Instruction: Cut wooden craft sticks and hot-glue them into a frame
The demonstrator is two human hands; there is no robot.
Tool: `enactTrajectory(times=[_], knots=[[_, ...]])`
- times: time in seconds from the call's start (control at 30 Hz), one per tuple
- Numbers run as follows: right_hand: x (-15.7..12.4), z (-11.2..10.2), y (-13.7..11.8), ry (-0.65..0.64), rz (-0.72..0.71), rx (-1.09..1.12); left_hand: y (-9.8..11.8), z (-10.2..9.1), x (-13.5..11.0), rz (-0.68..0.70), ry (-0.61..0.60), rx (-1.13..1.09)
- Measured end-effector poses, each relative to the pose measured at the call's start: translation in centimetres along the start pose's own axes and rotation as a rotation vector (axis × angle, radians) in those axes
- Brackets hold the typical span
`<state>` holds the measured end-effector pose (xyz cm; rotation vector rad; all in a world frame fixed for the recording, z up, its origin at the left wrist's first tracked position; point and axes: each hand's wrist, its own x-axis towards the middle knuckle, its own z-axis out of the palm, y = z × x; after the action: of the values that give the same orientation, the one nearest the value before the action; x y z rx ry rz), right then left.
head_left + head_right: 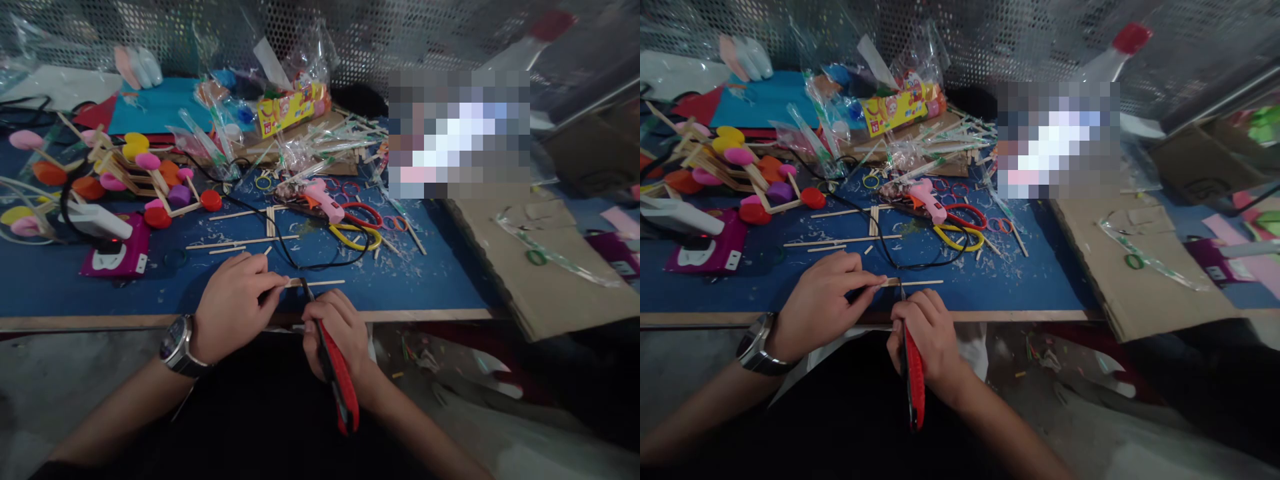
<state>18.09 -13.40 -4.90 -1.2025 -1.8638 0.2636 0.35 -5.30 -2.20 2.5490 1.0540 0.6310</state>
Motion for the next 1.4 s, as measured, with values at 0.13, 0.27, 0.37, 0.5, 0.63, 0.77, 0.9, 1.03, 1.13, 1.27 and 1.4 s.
enactTrajectory(times=[0.13,0.27,0.37,0.5,0.63,0.77,0.9,1.03,1.13,1.27,1.4], knots=[[0.1,0.0,0.0,-0.011,-0.005,0.004,0.0,0.0,0.0,-0.002,-0.002,0.002],[0.1,0.0,0.0,-0.017,-0.035,-0.019,0.0,0.0,0.0,-0.010,-0.003,0.006],[0.1,0.1,0.0,-0.020,-0.041,-0.031,0.0,0.0,0.0,-0.012,-0.013,0.013],[0.0,0.1,0.0,-0.029,-0.043,-0.047,0.1,0.0,0.1,-0.025,-0.030,0.032],[-0.2,0.2,0.2,-0.027,-0.058,-0.063,0.2,0.0,0.1,-0.032,-0.036,0.058],[-0.5,0.3,0.4,-0.028,-0.081,-0.076,0.3,0.0,0.1,-0.025,-0.018,0.069],[-0.7,0.5,0.6,-0.037,-0.091,-0.108,0.4,0.0,0.1,-0.027,-0.020,0.074],[-0.9,0.6,0.8,-0.026,-0.117,-0.136,0.4,0.0,0.1,-0.030,-0.021,0.071],[-0.9,0.5,0.8,-0.034,-0.129,-0.141,0.4,0.1,0.1,-0.030,-0.021,0.074],[-0.9,0.6,0.8,-0.016,-0.143,-0.163,0.4,0.1,0.1,-0.028,-0.015,0.070],[-1.1,0.6,0.6,0.018,-0.166,-0.156,0.5,0.0,0.1,-0.021,-0.026,0.075]])
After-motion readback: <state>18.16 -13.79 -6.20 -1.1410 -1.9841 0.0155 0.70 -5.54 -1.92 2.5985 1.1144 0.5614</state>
